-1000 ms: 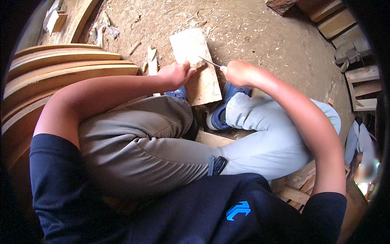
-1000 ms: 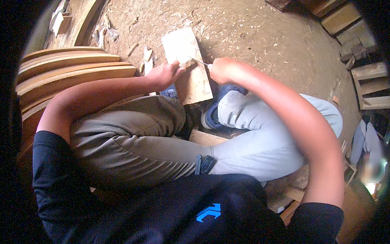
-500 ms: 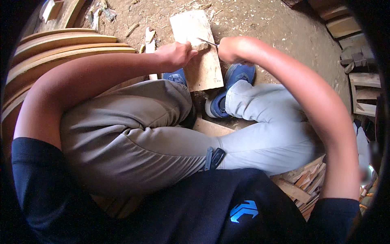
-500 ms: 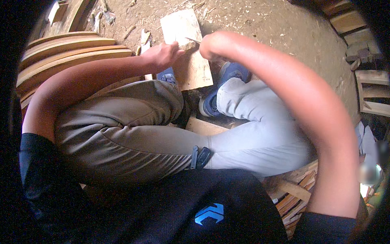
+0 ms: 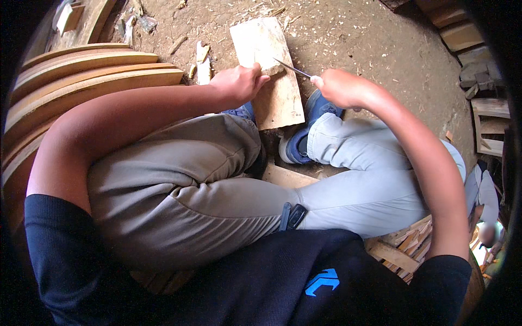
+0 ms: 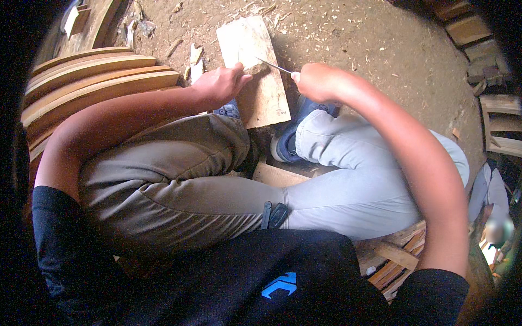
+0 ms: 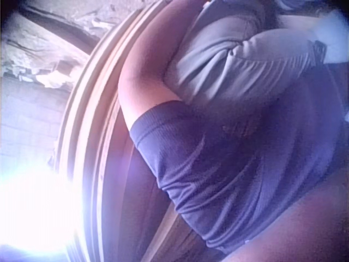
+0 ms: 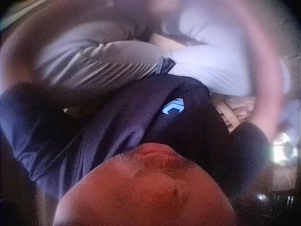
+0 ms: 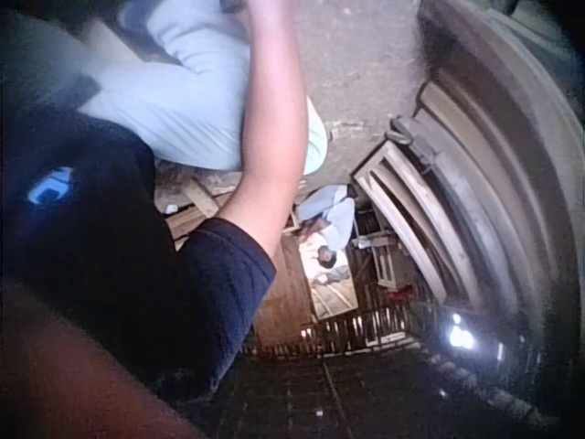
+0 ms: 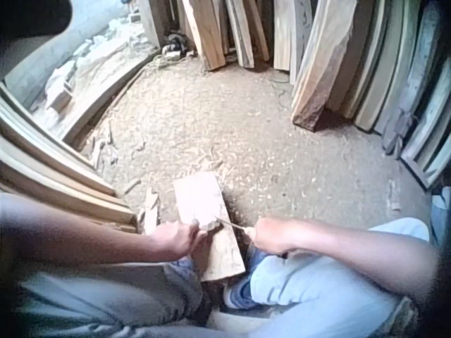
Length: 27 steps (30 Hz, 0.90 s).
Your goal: The person sits on the floor and uses a knife to carve a small piece of wood held against a larger wooden block. They repeatedly shave thin layers from the wood, occasionally pausing to inspect the carved surface before continuing.
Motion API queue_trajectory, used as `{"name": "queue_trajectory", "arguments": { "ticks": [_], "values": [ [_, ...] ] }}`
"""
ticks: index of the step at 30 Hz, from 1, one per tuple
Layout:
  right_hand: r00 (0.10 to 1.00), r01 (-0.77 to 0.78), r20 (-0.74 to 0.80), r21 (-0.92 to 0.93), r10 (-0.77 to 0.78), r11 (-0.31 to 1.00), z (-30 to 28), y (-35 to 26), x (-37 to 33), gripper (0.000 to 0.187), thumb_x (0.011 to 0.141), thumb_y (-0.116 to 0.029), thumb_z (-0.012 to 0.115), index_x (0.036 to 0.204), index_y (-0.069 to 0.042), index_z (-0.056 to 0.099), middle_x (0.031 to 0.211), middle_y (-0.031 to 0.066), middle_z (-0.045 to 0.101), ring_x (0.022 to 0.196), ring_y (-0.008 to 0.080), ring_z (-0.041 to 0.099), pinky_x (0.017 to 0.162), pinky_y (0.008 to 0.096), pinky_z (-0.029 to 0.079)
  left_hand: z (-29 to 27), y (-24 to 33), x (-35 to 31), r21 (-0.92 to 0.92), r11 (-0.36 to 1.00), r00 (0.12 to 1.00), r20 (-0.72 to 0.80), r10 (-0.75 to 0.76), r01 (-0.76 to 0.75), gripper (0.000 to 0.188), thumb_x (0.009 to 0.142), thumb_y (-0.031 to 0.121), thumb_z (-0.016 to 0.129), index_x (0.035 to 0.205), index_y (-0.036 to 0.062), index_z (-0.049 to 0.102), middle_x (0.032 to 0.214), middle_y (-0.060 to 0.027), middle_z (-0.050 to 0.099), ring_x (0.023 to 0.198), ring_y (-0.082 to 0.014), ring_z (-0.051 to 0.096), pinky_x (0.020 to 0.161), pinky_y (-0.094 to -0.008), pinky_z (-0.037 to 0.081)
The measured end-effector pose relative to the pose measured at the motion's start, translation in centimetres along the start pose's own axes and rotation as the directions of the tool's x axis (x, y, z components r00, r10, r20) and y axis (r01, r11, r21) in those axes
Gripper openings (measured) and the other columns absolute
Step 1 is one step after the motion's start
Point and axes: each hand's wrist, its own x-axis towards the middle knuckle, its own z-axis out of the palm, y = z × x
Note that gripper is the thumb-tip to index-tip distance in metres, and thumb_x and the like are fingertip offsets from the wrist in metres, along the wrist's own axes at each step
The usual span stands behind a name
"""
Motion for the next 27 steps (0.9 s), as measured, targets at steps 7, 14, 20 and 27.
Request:
{"name": "queue_trajectory", "arguments": {
  "ticks": [7, 14, 20, 27],
  "values": [
    [1.0, 0.031, 0.007, -0.165, -0.03, 0.986, 0.2, -2.2, 0.7, 0.04, 0.094, -0.021, 0.041, 0.089, 0.012, 0.063, 0.087, 0.033, 0.063, 0.083, 0.0427, 0.065, 0.077, 0.0474, 0.05, 0.1, 0.1, 0.2, -0.033, 0.999, 0.999, 0.006, -0.041, 0.042, 0.045, 0.099, 0.044, 0.037, 0.103, 0.002, 0.052, 0.085, -0.0291, 0.063, 0.082, -0.0464, 0.062, 0.071, -0.0533, 0.049],
    [0.948, -0.223, 0.163, -0.269, 0.273, 0.937, -3.8, -6.9, -0.9, 0.031, 0.077, -0.001, 0.053, 0.103, 0.002, 0.069, 0.098, 0.0231, 0.067, 0.084, 0.0332, 0.068, 0.073, 0.0444, 0.053, -0.3, 0.1, 0.2, -0.004, 0.999, 0.999, 0.038, -0.038, 0.038, 0.049, 0.098, 0.048, 0.036, 0.102, 0.002, 0.052, 0.089, -0.0285, 0.063, 0.086, -0.0451, 0.062, 0.073, -0.0527, 0.049],
    [0.979, 0.043, 0.201, -0.177, -0.007, 0.983, -2.4, -1.8, 1.4, 0.04, 0.09, -0.02, 0.039, 0.092, 0.012, 0.062, 0.081, 0.0263, 0.065, 0.069, 0.038, 0.063, 0.062, 0.0466, 0.051, -0.2, 0.7, 0.2, 0.005, 1.0, 0.999, -0.033, -0.001, 0.001, 0.042, 0.099, 0.042, 0.039, 0.099, 0.0005, 0.048, 0.079, -0.0309, 0.061, 0.079, -0.0487, 0.061, 0.066, -0.0562, 0.047],
    [0.992, -0.085, 0.087, -0.035, 0.087, 0.996, -0.4, 0.1, -0.4, 0.056, 0.099, -0.035, 0.033, 0.095, 0.013, 0.061, 0.1, 0.0343, 0.061, 0.097, 0.0456, 0.061, 0.087, 0.0487, 0.047, 0.0, 1.1, 0.3, 0.027, 0.999, 1.0, -0.01, -0.028, 0.028, 0.044, 0.098, 0.045, 0.038, 0.099, 0.0034, 0.052, 0.086, -0.0262, 0.064, 0.081, -0.0453, 0.063, 0.069, -0.0526, 0.049]
  ]
}}
